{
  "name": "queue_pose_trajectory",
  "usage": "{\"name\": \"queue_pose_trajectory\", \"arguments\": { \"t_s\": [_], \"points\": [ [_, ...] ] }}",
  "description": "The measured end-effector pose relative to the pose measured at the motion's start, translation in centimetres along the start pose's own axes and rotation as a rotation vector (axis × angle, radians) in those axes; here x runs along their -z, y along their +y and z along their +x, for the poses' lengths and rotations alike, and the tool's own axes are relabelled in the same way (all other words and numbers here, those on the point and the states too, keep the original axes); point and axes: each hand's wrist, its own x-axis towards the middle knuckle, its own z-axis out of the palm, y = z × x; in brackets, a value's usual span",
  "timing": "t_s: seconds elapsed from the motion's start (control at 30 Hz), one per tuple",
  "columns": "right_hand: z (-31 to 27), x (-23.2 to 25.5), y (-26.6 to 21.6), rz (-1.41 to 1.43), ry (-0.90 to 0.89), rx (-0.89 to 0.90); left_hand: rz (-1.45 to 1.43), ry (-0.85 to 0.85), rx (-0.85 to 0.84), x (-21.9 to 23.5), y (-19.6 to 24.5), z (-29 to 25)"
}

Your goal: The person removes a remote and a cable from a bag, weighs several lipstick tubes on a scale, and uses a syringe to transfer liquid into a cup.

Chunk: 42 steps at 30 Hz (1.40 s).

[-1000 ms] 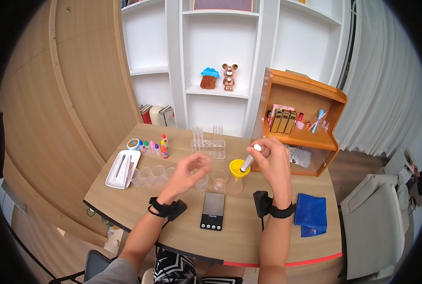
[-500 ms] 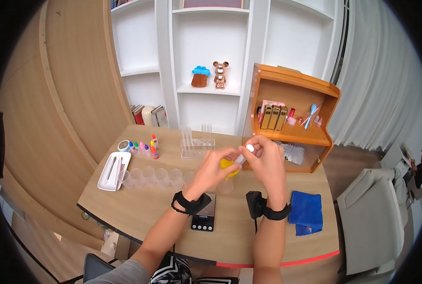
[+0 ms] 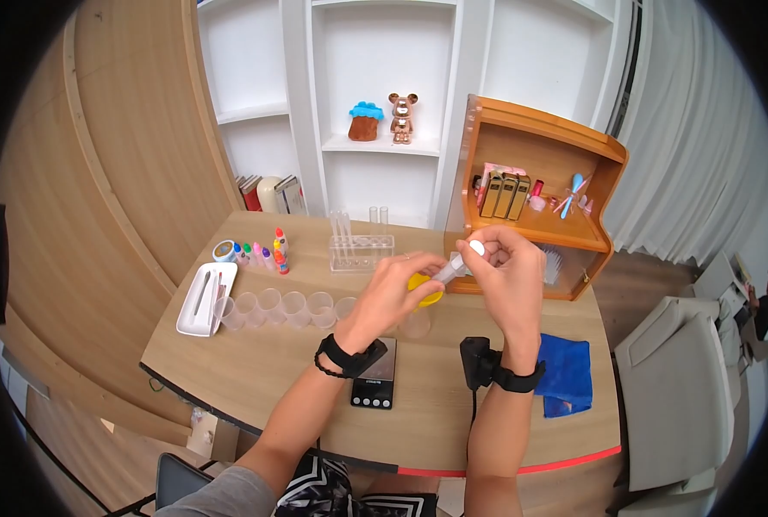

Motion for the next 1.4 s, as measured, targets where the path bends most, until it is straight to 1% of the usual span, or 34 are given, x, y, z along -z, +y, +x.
{"name": "queue_pose_trajectory", "arguments": {
  "t_s": [0.17, 0.33, 0.4, 0.47, 0.53, 0.67, 0.87, 0.97, 1.03, 1.07, 1.13, 1.17, 1.2, 1.27, 1.3, 1.37, 1.4],
  "points": [
    [-0.2, 0.3, -0.5, 0.082, 0.046, -0.003, -0.011, -0.033, 0.007, -0.1, -0.4, -0.1],
    [-0.3, 0.8, -0.7, 0.177, 0.128, 0.013, -0.049, -0.071, -0.002, -0.1, -0.7, -0.1],
    [-0.3, 1.1, -0.8, 0.179, 0.149, 0.021, -0.037, -0.076, 0.024, -0.2, -0.7, -0.1],
    [-0.4, 1.6, -1.1, 0.179, 0.171, 0.030, -0.031, -0.077, 0.012, -0.4, -0.8, -0.1],
    [-0.6, 2.0, -1.7, 0.191, 0.202, -0.002, -0.024, -0.078, 0.001, -0.5, -1.0, -0.1],
    [-0.8, 2.5, -2.2, 0.208, 0.222, 0.011, -0.011, -0.096, -0.010, -0.6, -0.9, -0.3],
    [-0.9, 2.8, -2.5, 0.217, 0.232, -0.017, 0.012, -0.094, -0.009, -0.5, -0.6, -0.3],
    [-1.0, 2.9, -2.8, 0.246, 0.178, -0.042, 0.001, -0.085, 0.011, -0.5, -0.7, -0.2],
    [-0.9, 3.3, -2.3, 0.278, 0.041, -0.074, -0.008, -0.088, 0.033, -0.4, -0.8, -0.2],
    [-1.0, 3.2, -2.3, 0.279, 0.045, -0.076, -0.013, -0.072, 0.031, -0.4, -0.7, -0.2],
    [-1.0, 2.7, -2.8, 0.306, 0.018, -0.199, -0.019, -0.057, 0.029, -0.4, -0.4, -0.1],
    [-1.0, 2.4, -2.2, 0.250, -0.016, -0.257, 0.003, -0.027, 0.027, -0.4, -0.1, -0.1],
    [-1.0, 2.2, -2.1, 0.250, -0.016, -0.257, 0.027, 0.004, 0.025, -0.4, 0.1, -0.1],
    [-1.0, 1.8, -2.2, 0.337, -0.147, -0.375, 0.056, 0.028, 0.021, -0.6, 0.2, -0.2],
    [-1.0, 1.9, -2.2, 0.337, -0.148, -0.374, 0.085, 0.053, 0.017, -0.7, 0.2, -0.2],
    [-0.8, 2.3, -2.0, 0.438, -0.314, -0.462, 0.111, 0.077, -0.013, -0.7, -0.2, -0.2],
    [-0.8, 2.5, -1.8, 0.438, -0.316, -0.462, 0.135, 0.099, -0.043, -0.6, -0.3, -0.2]
  ]
}}
